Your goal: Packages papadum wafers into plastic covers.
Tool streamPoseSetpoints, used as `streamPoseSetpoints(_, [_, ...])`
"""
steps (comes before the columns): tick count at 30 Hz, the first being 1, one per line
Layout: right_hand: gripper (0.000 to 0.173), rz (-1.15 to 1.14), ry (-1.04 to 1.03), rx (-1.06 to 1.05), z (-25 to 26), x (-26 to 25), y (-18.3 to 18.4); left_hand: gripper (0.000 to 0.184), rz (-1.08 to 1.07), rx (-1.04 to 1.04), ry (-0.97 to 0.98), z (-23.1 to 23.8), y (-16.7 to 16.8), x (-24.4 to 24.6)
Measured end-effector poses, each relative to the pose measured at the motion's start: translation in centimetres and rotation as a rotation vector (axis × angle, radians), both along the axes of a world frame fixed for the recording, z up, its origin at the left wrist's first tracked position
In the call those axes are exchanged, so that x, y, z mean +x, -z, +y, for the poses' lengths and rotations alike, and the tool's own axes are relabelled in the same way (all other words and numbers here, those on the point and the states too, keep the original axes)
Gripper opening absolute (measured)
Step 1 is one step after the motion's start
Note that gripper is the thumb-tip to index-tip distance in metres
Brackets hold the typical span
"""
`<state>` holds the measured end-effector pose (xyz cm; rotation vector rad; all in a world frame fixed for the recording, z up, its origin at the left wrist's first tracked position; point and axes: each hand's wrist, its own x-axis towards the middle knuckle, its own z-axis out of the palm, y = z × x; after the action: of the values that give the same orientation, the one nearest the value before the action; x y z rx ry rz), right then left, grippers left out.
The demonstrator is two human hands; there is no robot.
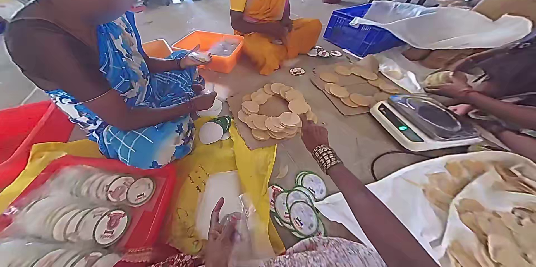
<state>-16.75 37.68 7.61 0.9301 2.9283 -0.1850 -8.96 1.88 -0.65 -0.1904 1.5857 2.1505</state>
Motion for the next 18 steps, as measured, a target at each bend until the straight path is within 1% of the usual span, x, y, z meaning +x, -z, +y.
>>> streamPoseSetpoints(1, [0.058,-0.031,0.000,0.026,0.6,-1.4,0.1,0.063,0.005,0.018,0.016,0.0,0.0,0.0])
streamPoseSetpoints(2, [0.059,-0.048,-0.001,0.051,1.3,-2.7,0.4,0.064,0.019,0.046,0.026,0.0,0.2,0.0])
streamPoseSetpoints(5, [0.052,-0.059,-0.013,0.058,3.0,-5.4,1.2,0.051,0.051,0.071,0.049,0.0,0.5,0.1])
streamPoseSetpoints(8, [0.045,-0.083,-0.058,0.059,4.2,-6.3,1.9,0.037,0.039,0.050,0.087,-0.4,0.6,0.3])
streamPoseSetpoints(10, [0.035,-0.131,-0.116,0.072,4.7,-6.4,2.5,0.035,0.030,0.043,0.079,-0.4,0.6,0.6])
streamPoseSetpoints(12, [0.034,-0.201,-0.192,0.114,5.4,-6.4,3.6,0.035,0.009,0.037,0.087,-0.3,0.6,0.8])
streamPoseSetpoints(13, [0.035,-0.216,-0.236,0.130,5.8,-6.3,4.2,0.035,-0.002,0.031,0.103,-0.3,0.6,0.9])
streamPoseSetpoints(14, [0.041,-0.216,-0.279,0.141,6.2,-6.1,4.8,0.034,-0.015,0.029,0.123,-0.3,0.7,0.9])
streamPoseSetpoints(16, [0.065,-0.239,-0.315,0.123,6.8,-6.1,5.8,0.033,-0.042,0.012,0.162,-0.3,0.8,1.0])
streamPoseSetpoints(17, [0.071,-0.253,-0.323,0.112,7.1,-6.2,6.2,0.033,-0.055,0.007,0.178,-0.3,0.9,1.0])
streamPoseSetpoints(18, [0.072,-0.259,-0.331,0.101,7.4,-6.3,6.6,0.033,-0.066,0.006,0.196,-0.3,0.9,1.0])
